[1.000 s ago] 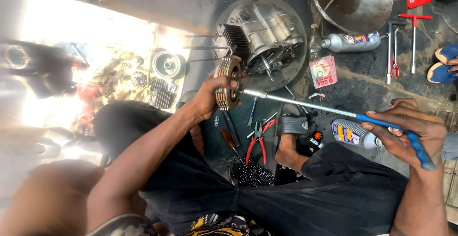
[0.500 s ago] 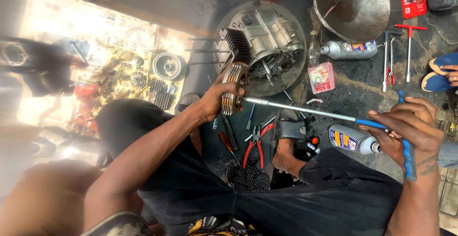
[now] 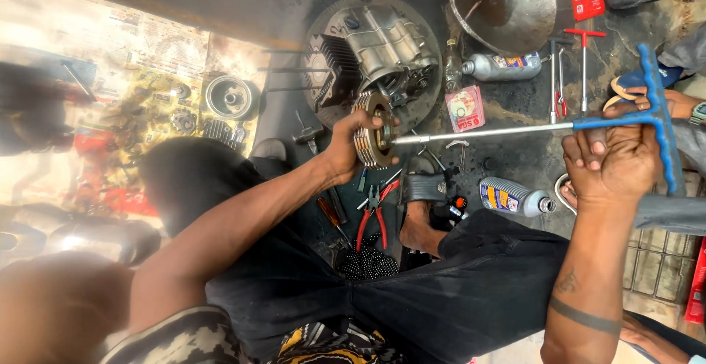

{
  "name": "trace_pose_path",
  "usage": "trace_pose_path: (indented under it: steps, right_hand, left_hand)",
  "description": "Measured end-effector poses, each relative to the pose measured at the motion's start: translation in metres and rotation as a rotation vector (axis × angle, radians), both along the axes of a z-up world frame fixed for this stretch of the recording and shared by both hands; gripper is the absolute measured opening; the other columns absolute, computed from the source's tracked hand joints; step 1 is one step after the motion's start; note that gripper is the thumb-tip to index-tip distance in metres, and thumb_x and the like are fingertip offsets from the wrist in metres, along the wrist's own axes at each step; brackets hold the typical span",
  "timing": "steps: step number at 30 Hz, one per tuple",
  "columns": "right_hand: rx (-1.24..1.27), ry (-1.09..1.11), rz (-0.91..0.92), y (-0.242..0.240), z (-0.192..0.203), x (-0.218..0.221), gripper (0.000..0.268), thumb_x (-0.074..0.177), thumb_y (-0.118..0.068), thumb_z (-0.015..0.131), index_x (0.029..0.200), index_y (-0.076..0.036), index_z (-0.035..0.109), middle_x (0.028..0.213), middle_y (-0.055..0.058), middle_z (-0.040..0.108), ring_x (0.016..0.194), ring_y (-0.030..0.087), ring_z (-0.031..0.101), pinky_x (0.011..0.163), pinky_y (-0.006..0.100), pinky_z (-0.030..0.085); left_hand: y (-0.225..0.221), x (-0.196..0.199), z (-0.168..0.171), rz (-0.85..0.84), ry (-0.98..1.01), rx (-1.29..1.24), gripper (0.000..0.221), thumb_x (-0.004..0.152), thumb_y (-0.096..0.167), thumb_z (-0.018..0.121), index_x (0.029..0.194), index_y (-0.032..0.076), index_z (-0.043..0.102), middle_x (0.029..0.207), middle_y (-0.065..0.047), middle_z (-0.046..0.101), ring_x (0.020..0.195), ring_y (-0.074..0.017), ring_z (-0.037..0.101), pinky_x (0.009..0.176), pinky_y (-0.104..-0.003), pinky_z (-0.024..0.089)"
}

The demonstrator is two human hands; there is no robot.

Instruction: The person sits on the ground of a motorcycle repair shop and works on a clutch assembly, holding the stacked clutch plates in one hand while using a long T-handle socket wrench with the other to turn the clutch hub nut, repositioning the wrench repeatedly. Other people sit nearby watching.

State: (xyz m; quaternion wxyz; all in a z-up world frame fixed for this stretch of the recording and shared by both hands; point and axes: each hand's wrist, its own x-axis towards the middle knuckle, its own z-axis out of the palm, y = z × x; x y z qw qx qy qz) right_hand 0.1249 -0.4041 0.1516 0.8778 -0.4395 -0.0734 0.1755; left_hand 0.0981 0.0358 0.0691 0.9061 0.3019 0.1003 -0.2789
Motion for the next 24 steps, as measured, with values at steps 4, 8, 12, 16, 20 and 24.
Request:
trace_pose_path:
  steps: [4, 8, 12, 16, 20, 24]
  right_hand:
    - [0.034, -0.023, -0.263, 0.051, 0.021, 0.023, 0.049, 0.122, -0.047, 0.044, 0.134, -0.003, 0.061, 0.08, 0.005, 0.055, 0.069, 0.017, 0.051, 0.071, 0.03, 0.044]
    - [-0.019, 0.143, -0.587, 0.089, 0.045, 0.031, 0.026, 0.119, -0.024, 0.048, 0.136, -0.004, 0.049, 0.11, 0.01, 0.06, 0.096, 0.023, 0.062, 0.09, 0.038, 0.052]
    - [-0.294, -0.113, -0.43, 0.081, 0.029, 0.045, 0.034, 0.114, -0.015, 0.065, 0.145, -0.008, 0.053, 0.127, 0.011, 0.068, 0.112, 0.022, 0.07, 0.088, 0.035, 0.058]
    - [-0.254, -0.119, -0.492, 0.077, 0.002, 0.056, 0.03, 0.113, -0.016, 0.072, 0.138, -0.007, 0.056, 0.119, 0.011, 0.072, 0.106, 0.023, 0.073, 0.076, 0.029, 0.057]
    - [-0.245, 0.035, -0.639, 0.072, -0.016, 0.061, 0.03, 0.109, -0.017, 0.079, 0.128, -0.006, 0.059, 0.112, 0.008, 0.072, 0.1, 0.023, 0.074, 0.074, 0.029, 0.054]
    - [-0.275, 0.061, -0.604, 0.094, 0.009, 0.054, 0.032, 0.111, -0.023, 0.078, 0.128, -0.003, 0.059, 0.104, 0.007, 0.069, 0.095, 0.022, 0.071, 0.071, 0.028, 0.052]
  left_hand:
    - [-0.018, 0.002, 0.01, 0.004, 0.022, -0.01, 0.066, 0.074, 0.037, 0.06, 0.135, 0.016, 0.046, 0.118, -0.011, 0.055, 0.102, -0.0239, 0.059, 0.077, -0.05, 0.062]
    - [-0.024, 0.005, 0.006, 0.043, 0.065, -0.058, 0.064, 0.075, 0.036, 0.062, 0.133, 0.016, 0.047, 0.115, -0.01, 0.056, 0.101, -0.0236, 0.058, 0.078, -0.051, 0.061]
    - [-0.024, 0.011, 0.001, 0.086, 0.091, -0.071, 0.063, 0.076, 0.036, 0.063, 0.132, 0.013, 0.047, 0.116, -0.009, 0.056, 0.101, -0.0237, 0.057, 0.078, -0.052, 0.061]
    - [-0.019, 0.015, 0.005, 0.11, 0.132, 0.002, 0.069, 0.073, 0.038, 0.062, 0.136, 0.015, 0.044, 0.117, -0.009, 0.056, 0.099, -0.0256, 0.057, 0.076, -0.052, 0.061]
    - [-0.016, 0.015, 0.001, 0.108, 0.129, 0.017, 0.072, 0.074, 0.039, 0.062, 0.138, 0.012, 0.042, 0.118, -0.01, 0.053, 0.102, -0.0263, 0.057, 0.076, -0.052, 0.061]
    - [-0.012, 0.015, 0.0, 0.116, 0.132, 0.025, 0.069, 0.073, 0.039, 0.062, 0.134, 0.014, 0.044, 0.117, -0.01, 0.052, 0.101, -0.0261, 0.055, 0.076, -0.05, 0.061]
